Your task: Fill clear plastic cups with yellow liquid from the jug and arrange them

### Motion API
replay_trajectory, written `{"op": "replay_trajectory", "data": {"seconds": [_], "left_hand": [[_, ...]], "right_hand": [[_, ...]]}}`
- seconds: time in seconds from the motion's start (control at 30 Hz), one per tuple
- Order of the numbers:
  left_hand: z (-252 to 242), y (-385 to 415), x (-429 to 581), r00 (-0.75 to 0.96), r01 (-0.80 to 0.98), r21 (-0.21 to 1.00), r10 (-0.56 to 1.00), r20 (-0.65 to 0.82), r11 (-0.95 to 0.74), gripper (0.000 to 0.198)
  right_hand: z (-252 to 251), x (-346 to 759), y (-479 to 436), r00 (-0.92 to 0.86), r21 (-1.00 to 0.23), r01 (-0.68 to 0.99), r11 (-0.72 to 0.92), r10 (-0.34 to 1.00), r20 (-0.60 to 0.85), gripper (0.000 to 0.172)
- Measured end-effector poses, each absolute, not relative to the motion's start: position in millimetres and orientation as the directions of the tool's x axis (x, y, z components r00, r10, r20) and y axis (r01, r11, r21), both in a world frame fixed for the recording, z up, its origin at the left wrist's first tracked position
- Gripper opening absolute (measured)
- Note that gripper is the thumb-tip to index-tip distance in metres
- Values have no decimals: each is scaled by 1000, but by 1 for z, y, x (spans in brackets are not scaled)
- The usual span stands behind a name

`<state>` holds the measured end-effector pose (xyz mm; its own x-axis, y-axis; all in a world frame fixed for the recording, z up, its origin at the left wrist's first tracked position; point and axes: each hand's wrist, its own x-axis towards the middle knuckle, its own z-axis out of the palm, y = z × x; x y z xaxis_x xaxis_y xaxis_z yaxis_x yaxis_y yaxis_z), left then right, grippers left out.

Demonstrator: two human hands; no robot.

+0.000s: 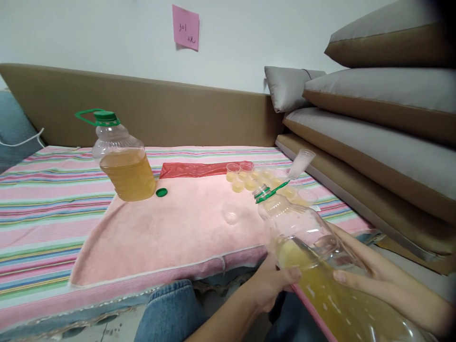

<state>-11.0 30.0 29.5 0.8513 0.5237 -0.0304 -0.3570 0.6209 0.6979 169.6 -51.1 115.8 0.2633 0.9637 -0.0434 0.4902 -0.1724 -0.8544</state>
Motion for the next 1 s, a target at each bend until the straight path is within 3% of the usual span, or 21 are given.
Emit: {"op": "replay_trajectory", "data": {"seconds": [0.13,0.33,0.47,0.57,1.0], "left_hand": [[30,28,-9,827,-380,661,557,-70,647,85],[30,27,-8,841,-413,639,540,-6,649,83],[23,24,-5,841,-401,631,540,-33,664,91],[14,23,-2,834,-426,621,552,-13,658,86],[12,25,-4,830,-434,594,557,-30,677,89]], "right_hand": [[109,175,-49,253,-831,527,-176,967,-44,85],[111,176,-45,277,-787,572,-231,958,-80,82],[120,169,-39,286,-743,601,-294,947,-144,92],[128,164,-35,261,-710,628,-318,946,-192,98],[142,148,-19,247,-695,627,-351,936,-249,95]]}}
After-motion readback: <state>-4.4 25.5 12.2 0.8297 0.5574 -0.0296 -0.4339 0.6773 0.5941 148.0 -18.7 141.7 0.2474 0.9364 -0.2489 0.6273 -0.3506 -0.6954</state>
